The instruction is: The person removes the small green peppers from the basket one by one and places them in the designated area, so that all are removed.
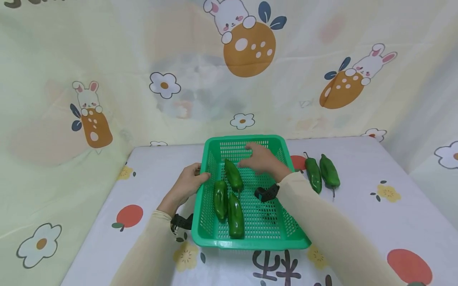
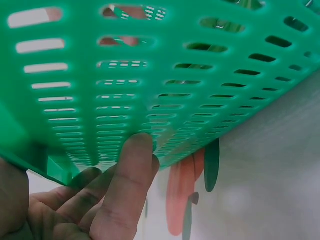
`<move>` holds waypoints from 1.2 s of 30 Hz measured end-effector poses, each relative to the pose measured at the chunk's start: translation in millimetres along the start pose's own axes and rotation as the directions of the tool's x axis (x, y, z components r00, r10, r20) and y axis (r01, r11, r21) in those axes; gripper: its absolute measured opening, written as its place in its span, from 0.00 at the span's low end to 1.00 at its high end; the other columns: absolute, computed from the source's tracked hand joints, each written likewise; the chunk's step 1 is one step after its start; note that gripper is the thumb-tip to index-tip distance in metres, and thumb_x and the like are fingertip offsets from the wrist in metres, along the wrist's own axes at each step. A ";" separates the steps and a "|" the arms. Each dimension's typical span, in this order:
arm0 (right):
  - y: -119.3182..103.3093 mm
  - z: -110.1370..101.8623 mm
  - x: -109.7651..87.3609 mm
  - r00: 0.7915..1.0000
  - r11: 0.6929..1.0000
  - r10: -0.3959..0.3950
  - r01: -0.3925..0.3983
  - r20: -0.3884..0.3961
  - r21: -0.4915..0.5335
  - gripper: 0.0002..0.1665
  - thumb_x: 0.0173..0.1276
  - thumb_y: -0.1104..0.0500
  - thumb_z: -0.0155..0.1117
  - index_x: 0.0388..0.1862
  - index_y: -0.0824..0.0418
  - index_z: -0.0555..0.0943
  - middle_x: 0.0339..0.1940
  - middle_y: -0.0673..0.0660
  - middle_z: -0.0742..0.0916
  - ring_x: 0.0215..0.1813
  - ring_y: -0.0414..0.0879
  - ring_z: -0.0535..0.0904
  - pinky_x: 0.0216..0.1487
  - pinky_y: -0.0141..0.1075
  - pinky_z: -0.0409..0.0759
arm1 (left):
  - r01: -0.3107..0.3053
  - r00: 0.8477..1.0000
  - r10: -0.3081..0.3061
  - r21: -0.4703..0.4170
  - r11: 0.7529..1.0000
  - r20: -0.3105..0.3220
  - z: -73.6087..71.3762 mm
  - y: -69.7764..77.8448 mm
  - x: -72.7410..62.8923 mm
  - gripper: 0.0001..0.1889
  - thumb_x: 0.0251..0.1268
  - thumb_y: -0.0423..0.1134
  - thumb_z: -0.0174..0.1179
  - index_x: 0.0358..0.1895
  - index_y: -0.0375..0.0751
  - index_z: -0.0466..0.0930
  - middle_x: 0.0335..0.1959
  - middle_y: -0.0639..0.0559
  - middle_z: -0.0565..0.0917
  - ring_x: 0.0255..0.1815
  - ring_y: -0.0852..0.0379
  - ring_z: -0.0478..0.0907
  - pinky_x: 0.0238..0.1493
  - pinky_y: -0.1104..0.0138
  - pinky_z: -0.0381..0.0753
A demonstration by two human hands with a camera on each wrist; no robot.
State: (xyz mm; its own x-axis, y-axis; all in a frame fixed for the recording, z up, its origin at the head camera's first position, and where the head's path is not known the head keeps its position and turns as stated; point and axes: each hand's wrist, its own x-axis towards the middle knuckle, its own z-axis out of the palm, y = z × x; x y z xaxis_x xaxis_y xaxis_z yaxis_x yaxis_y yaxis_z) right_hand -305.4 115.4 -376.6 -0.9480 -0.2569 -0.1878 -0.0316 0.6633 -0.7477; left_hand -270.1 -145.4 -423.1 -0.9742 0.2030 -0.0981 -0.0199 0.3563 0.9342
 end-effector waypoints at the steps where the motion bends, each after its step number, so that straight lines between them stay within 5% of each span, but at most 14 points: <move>1: -0.7 4.8 3.1 0.999 1.000 0.017 -0.017 0.027 0.004 0.46 0.74 0.53 0.68 0.84 0.61 0.58 0.80 0.67 0.68 0.63 0.64 0.80 0.55 0.54 0.89 | 0.000 1.000 0.000 0.001 1.000 -0.004 0.0 0.1 -0.4 0.24 0.75 0.37 0.56 0.69 0.29 0.71 0.50 0.33 0.84 0.38 0.48 0.90 0.37 0.59 0.94; 8: -1.8 30.6 14.4 0.990 0.992 0.100 -0.092 0.099 -0.083 0.46 0.72 0.56 0.68 0.82 0.66 0.59 0.78 0.68 0.69 0.64 0.65 0.79 0.46 0.51 0.92 | -0.004 1.000 0.004 -0.011 1.000 -0.002 3.4 1.4 -2.8 0.24 0.76 0.37 0.56 0.69 0.29 0.71 0.52 0.31 0.84 0.42 0.43 0.90 0.39 0.58 0.94; 20: -3.3 44.3 17.0 0.987 0.981 0.128 -0.112 0.100 -0.159 0.45 0.70 0.57 0.71 0.80 0.67 0.62 0.70 0.69 0.76 0.56 0.60 0.82 0.34 0.44 0.92 | -0.029 1.000 0.029 -0.020 0.999 0.005 5.4 1.8 -1.1 0.24 0.75 0.36 0.57 0.69 0.29 0.71 0.50 0.30 0.85 0.43 0.39 0.90 0.38 0.58 0.94; 28: -1.5 39.3 15.4 0.987 0.971 0.131 -0.110 0.089 -0.212 0.38 0.69 0.61 0.70 0.74 0.70 0.68 0.65 0.70 0.78 0.49 0.59 0.84 0.34 0.44 0.92 | -0.022 1.000 0.022 -0.010 1.000 -0.009 4.8 2.4 -1.4 0.24 0.74 0.36 0.57 0.69 0.28 0.71 0.49 0.31 0.85 0.41 0.41 0.90 0.37 0.58 0.94; 36: 0.3 29.7 11.1 0.988 0.982 0.122 -0.106 0.094 -0.159 0.42 0.68 0.61 0.70 0.78 0.68 0.66 0.73 0.69 0.75 0.54 0.59 0.83 0.42 0.46 0.92 | -0.022 1.000 0.022 -0.005 1.000 -0.012 1.1 0.3 -0.8 0.23 0.75 0.36 0.57 0.68 0.28 0.72 0.50 0.31 0.85 0.42 0.40 0.90 0.37 0.58 0.94</move>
State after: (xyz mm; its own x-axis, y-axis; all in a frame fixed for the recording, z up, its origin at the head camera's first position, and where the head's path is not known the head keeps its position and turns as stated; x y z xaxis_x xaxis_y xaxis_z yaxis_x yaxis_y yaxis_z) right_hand -306.6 91.9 -397.9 -0.9107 -0.2394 -0.3366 0.0189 0.7899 -0.6129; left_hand -269.1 -144.4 -423.1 -0.9771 0.1996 -0.0737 0.0003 0.3475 0.9377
